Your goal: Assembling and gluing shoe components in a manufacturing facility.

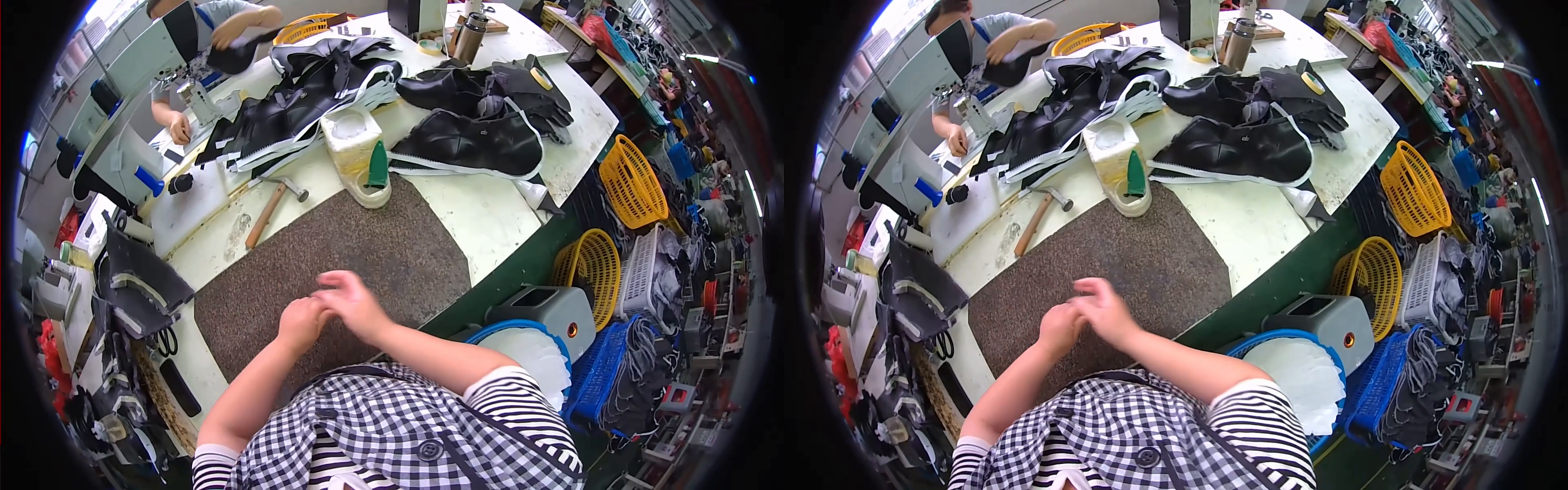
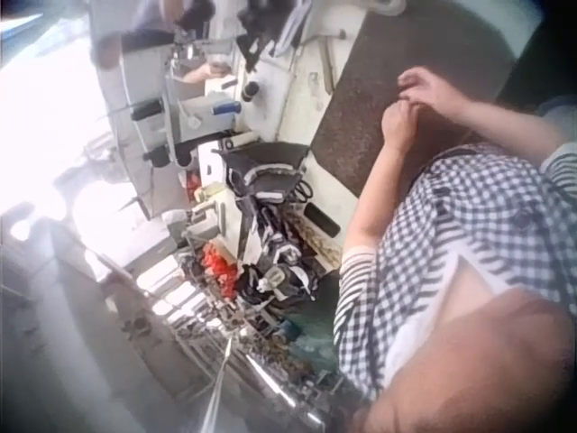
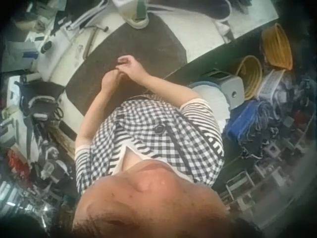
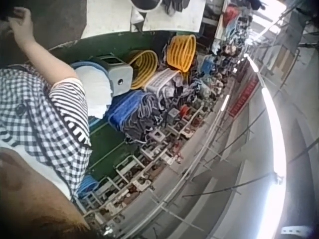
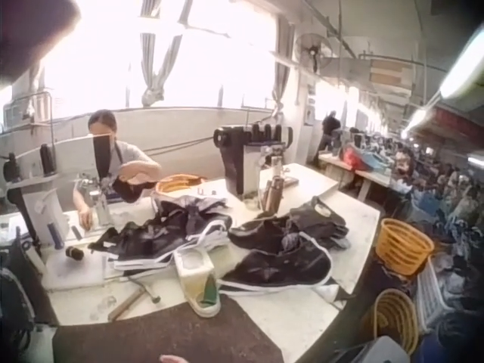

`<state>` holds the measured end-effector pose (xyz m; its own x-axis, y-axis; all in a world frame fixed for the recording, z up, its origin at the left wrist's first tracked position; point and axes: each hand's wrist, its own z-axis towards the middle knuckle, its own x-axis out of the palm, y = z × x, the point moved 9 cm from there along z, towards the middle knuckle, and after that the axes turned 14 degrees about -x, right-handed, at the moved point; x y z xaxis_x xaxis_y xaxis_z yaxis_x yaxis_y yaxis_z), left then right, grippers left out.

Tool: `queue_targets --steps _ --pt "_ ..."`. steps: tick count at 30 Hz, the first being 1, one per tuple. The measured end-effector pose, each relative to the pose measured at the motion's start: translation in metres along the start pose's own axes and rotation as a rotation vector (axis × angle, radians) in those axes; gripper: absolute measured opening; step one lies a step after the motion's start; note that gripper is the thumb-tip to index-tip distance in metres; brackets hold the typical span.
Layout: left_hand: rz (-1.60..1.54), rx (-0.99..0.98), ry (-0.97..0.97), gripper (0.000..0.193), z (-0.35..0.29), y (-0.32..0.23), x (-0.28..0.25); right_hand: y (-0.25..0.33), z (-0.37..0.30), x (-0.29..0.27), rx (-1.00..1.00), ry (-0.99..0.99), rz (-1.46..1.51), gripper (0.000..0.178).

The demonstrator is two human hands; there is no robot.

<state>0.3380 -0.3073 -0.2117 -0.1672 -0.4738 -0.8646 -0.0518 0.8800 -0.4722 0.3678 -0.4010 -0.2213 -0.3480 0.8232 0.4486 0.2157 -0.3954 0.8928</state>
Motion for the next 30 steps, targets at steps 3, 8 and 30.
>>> queue_targets --steps 3,8,30 --pt "0.042 0.162 -0.086 0.046 0.034 0.002 0.007 0.036 -0.011 -0.082 -0.313 0.003 -0.93 0.038" --pt "0.043 -0.163 -0.238 0.081 0.125 0.0 0.006 0.031 -0.022 -0.165 -0.068 -0.04 -0.631 0.025" --pt "0.38 0.084 0.129 0.083 0.051 -0.012 0.048 0.178 0.065 -0.446 0.289 -0.349 -2.367 0.024"
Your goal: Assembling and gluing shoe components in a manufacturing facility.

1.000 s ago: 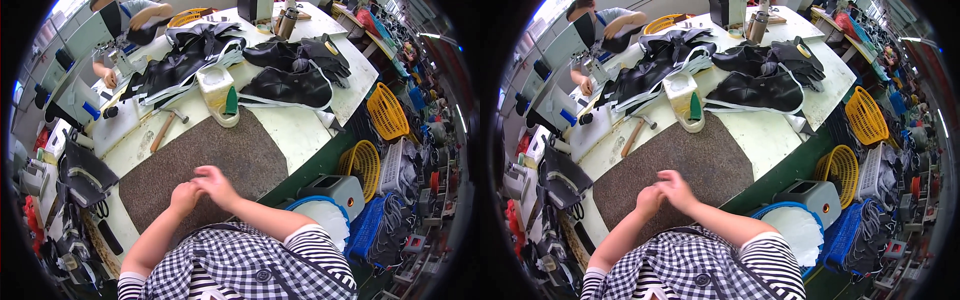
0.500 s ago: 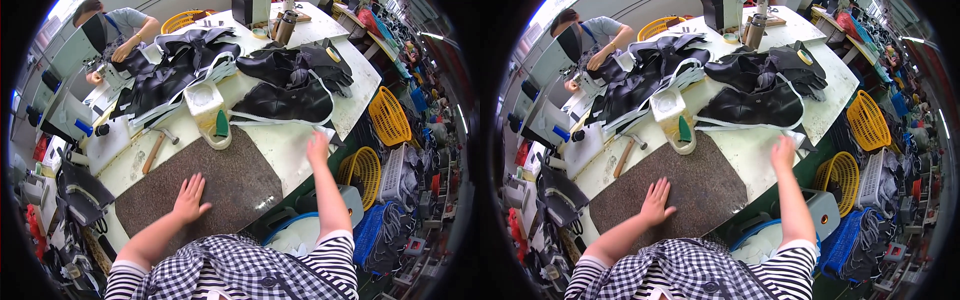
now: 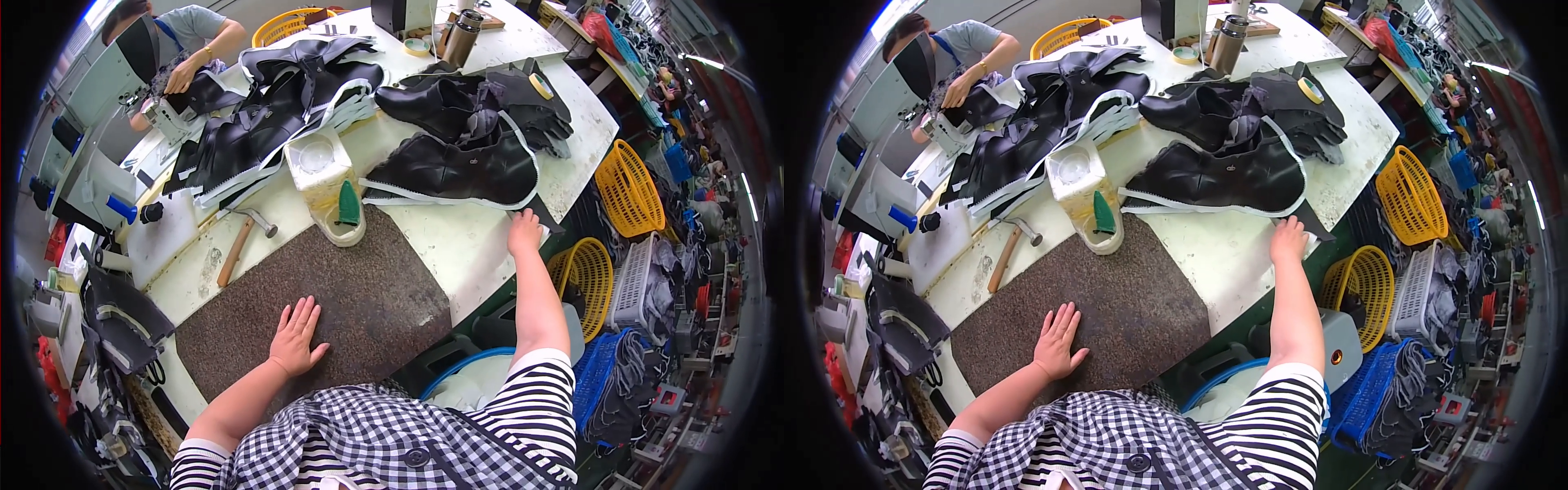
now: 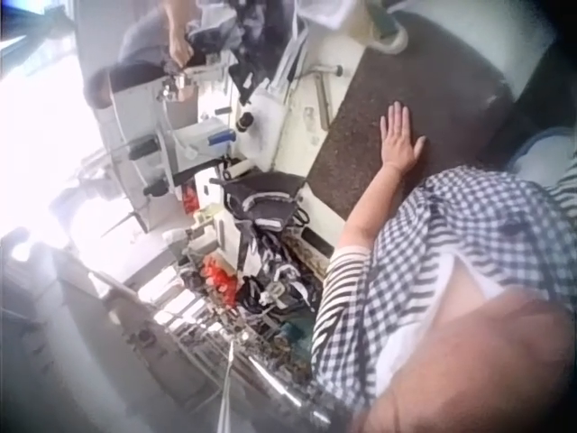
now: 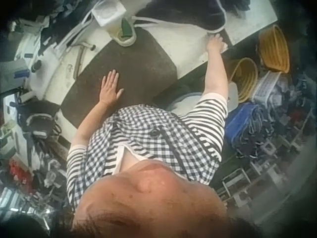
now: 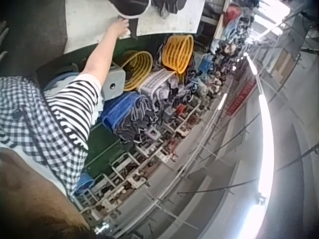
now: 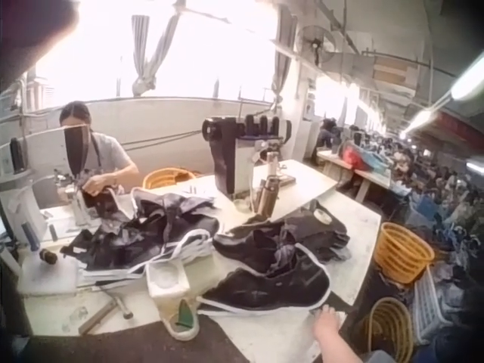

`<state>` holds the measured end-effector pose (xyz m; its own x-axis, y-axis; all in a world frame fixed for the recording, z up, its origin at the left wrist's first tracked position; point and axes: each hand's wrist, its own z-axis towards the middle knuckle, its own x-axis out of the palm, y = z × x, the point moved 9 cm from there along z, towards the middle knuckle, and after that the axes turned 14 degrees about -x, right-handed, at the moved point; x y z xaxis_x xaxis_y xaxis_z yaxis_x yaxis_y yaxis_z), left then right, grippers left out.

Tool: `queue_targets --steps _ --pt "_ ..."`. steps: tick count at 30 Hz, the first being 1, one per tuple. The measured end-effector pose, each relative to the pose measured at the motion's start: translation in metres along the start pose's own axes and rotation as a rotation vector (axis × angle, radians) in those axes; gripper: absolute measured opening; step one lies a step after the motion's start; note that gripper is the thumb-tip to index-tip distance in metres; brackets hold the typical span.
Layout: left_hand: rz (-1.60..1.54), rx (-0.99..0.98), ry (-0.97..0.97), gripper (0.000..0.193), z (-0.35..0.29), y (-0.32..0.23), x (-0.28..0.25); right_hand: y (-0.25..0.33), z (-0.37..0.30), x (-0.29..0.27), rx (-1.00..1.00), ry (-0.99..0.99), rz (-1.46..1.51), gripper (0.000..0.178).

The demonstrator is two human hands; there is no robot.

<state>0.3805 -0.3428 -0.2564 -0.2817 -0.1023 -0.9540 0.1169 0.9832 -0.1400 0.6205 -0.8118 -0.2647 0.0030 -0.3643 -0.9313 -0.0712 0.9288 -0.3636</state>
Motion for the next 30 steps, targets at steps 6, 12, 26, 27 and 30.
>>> queue_targets --steps 6,12,26,27,30 --pt "-0.053 -0.001 -0.015 0.083 -0.003 -0.003 -0.002 -0.011 -0.001 0.024 -0.174 -0.239 0.116 0.024" --pt "-0.129 0.01 0.004 0.078 -0.005 0.001 -0.009 -0.024 0.002 0.026 -0.084 -0.002 0.28 0.032" --pt "-0.152 0.049 -0.022 0.076 0.001 0.002 -0.005 -0.041 -0.01 0.069 0.103 -0.029 0.417 0.032" --pt "-0.149 0.086 -0.011 0.076 0.004 -0.002 -0.004 -0.046 -0.005 0.073 0.14 -0.019 0.411 0.032" --pt "-0.125 -0.028 0.036 0.079 0.001 0.007 -0.002 -0.024 0.013 0.063 -0.246 -0.081 0.771 0.047"
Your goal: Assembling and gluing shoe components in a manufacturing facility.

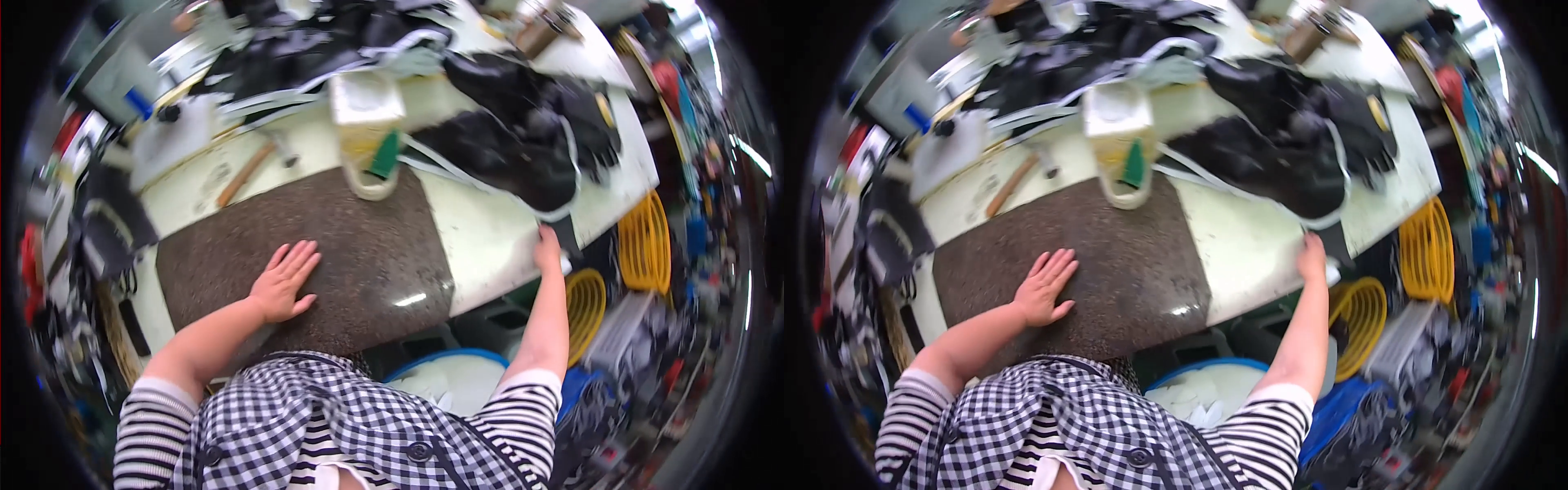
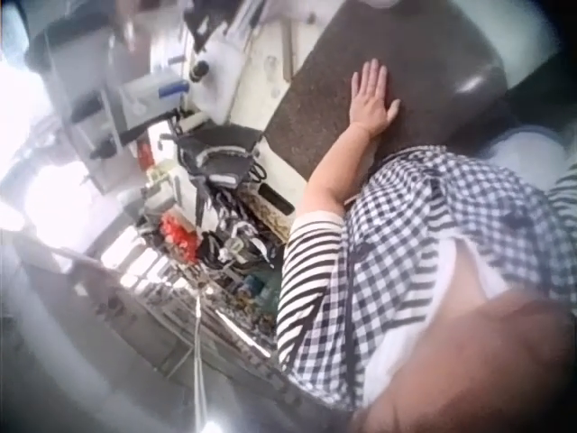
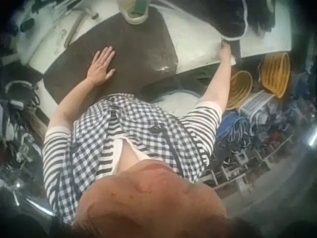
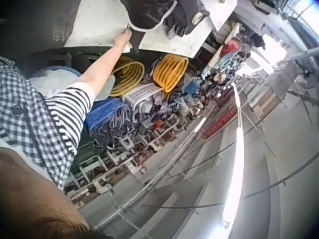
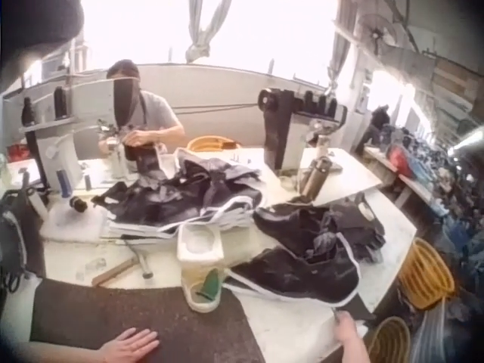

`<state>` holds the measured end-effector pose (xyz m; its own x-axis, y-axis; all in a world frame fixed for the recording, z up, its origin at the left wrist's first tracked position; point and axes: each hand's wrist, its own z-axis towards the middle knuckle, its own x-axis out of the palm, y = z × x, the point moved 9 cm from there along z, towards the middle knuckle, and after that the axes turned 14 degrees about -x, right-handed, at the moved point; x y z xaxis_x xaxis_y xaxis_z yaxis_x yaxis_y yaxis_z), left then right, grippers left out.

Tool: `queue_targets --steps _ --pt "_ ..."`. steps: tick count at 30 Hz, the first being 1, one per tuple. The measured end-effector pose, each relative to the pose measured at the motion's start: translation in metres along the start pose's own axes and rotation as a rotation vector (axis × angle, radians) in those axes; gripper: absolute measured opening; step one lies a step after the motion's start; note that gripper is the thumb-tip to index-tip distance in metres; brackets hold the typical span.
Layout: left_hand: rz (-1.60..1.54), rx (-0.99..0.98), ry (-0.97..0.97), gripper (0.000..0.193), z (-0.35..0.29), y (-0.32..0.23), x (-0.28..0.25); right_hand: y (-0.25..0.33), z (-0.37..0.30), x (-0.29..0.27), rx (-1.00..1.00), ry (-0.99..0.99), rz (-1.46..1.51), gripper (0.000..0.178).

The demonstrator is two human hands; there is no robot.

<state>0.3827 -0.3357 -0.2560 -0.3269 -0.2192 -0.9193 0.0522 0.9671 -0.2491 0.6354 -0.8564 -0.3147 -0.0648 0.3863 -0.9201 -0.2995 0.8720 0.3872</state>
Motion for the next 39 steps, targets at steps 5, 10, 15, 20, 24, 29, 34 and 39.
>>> queue_targets --steps 5,10,15,20,24,29,34,39 --pt "0.076 0.017 0.0 0.08 0.002 -0.009 0.003 0.01 -0.008 -0.006 -0.02 0.224 0.094 0.057" --pt "0.11 0.021 -0.013 0.082 -0.005 -0.003 0.006 0.027 -0.023 -0.053 0.061 -0.138 -0.3 0.054" --pt "0.123 0.026 0.002 0.084 0.002 -0.007 0.01 -0.084 -0.139 0.026 0.87 -0.663 0.763 0.068" --pt "0.122 -0.002 0.011 0.085 0.002 -0.004 0.007 -0.042 -0.153 0.035 0.832 -0.584 0.674 0.068" --pt "0.086 0.006 0.03 0.081 0.004 -0.008 0.005 0.0 -0.181 -0.025 0.869 -0.99 0.38 0.063" --pt "0.106 -0.019 0.019 0.075 -0.002 -0.01 0.0 0.13 -0.087 -0.052 0.29 -1.083 0.911 0.037" --pt "0.054 0.03 -0.057 0.072 -0.005 -0.007 0.001 0.325 0.042 -0.086 -0.392 -0.882 1.267 0.047" --pt "0.001 -0.072 -0.107 0.066 -0.058 0.013 0.022 0.411 0.105 -0.05 -0.552 -0.573 0.966 0.035"
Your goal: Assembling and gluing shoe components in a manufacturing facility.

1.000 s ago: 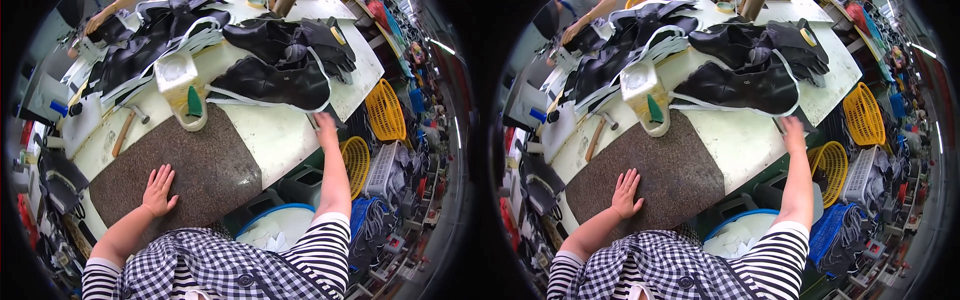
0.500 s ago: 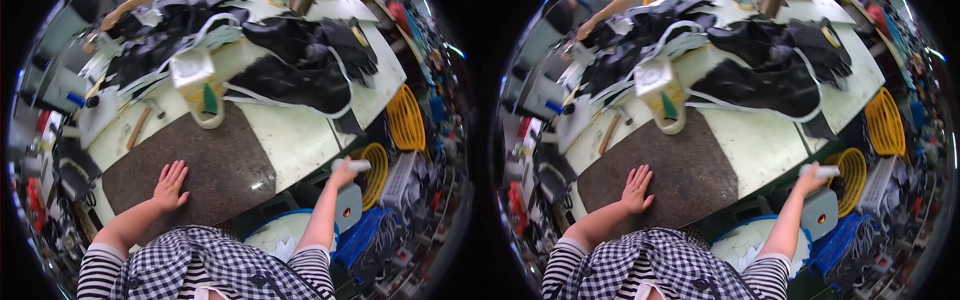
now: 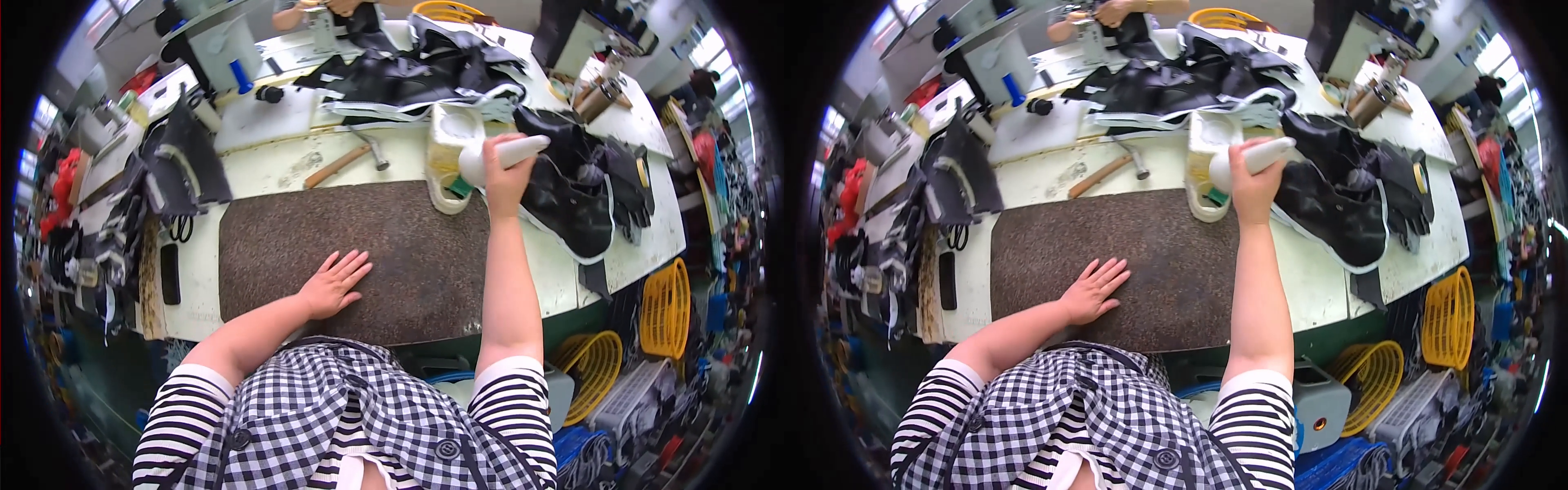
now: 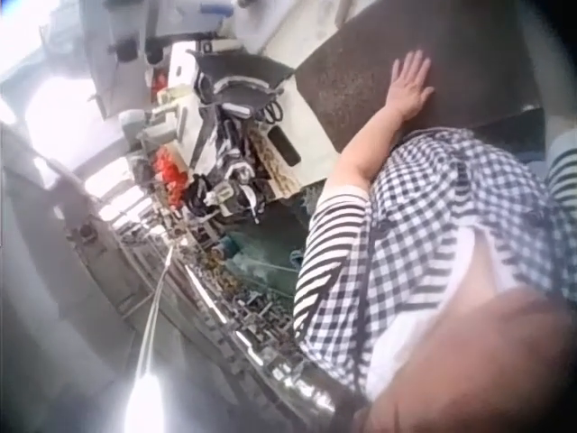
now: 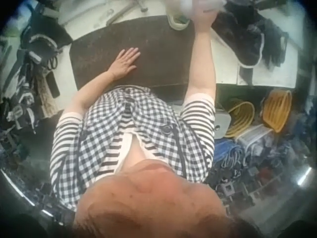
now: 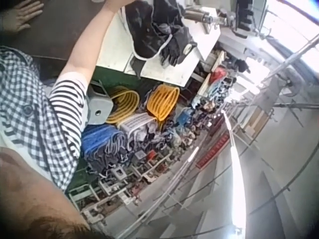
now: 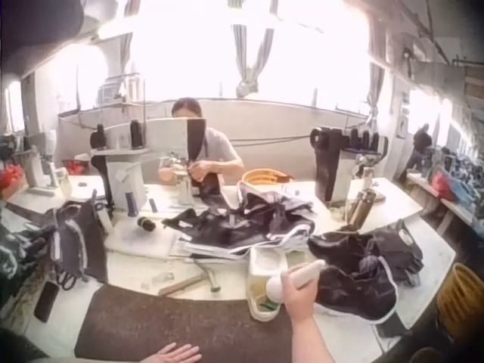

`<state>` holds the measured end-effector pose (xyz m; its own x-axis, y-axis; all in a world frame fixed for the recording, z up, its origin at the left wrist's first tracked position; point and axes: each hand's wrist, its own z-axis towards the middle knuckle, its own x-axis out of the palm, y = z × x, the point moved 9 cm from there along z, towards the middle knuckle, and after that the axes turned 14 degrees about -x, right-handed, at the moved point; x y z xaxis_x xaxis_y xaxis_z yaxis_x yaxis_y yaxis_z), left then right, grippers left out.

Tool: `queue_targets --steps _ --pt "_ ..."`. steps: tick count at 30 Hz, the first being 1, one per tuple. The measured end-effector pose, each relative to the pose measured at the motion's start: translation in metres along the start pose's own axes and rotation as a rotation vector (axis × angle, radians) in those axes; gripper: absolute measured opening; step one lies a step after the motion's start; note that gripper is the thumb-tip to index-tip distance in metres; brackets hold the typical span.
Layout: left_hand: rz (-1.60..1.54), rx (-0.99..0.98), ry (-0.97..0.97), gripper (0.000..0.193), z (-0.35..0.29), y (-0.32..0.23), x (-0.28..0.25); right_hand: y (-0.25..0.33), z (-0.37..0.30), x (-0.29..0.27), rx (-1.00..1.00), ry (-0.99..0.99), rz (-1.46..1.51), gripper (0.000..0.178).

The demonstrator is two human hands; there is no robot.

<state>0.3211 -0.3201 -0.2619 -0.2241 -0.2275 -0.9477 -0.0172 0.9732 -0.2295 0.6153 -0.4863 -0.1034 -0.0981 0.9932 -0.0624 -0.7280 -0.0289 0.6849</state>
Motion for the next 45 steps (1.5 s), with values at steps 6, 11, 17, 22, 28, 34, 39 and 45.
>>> queue_targets --steps 6,11,17,22,28,34,39,45 --pt "-0.161 -0.364 0.002 0.062 -0.151 0.071 0.022 -0.066 -0.085 0.081 0.038 0.246 -0.142 0.039" --pt "-0.342 -0.286 -0.243 0.04 -0.202 0.093 0.013 -0.139 -0.092 0.024 -0.104 0.225 -0.38 0.036" --pt "-0.947 -1.123 -0.679 0.022 -0.324 0.122 0.035 -0.072 -0.078 0.03 -0.185 0.062 -0.572 0.071" --pt "-1.303 -1.363 -0.644 0.041 -0.377 0.124 0.043 -0.007 -0.163 0.084 -0.198 0.0 -0.649 0.049" --pt "-0.846 -0.71 -0.231 0.027 -0.27 0.159 -0.035 0.346 -0.261 0.345 -0.43 0.689 0.488 0.048" --pt "-1.35 -0.242 -0.533 0.026 -0.31 0.205 -0.05 0.404 -0.344 0.453 -0.333 1.186 0.653 0.042" --pt "-1.293 -0.373 0.005 0.055 -0.385 0.238 -0.07 0.382 -0.39 0.515 -0.424 1.203 0.59 0.048" --pt "-0.908 -0.835 -1.019 0.019 -0.534 0.455 -0.111 0.348 -0.428 0.524 -0.121 1.251 0.283 0.03"
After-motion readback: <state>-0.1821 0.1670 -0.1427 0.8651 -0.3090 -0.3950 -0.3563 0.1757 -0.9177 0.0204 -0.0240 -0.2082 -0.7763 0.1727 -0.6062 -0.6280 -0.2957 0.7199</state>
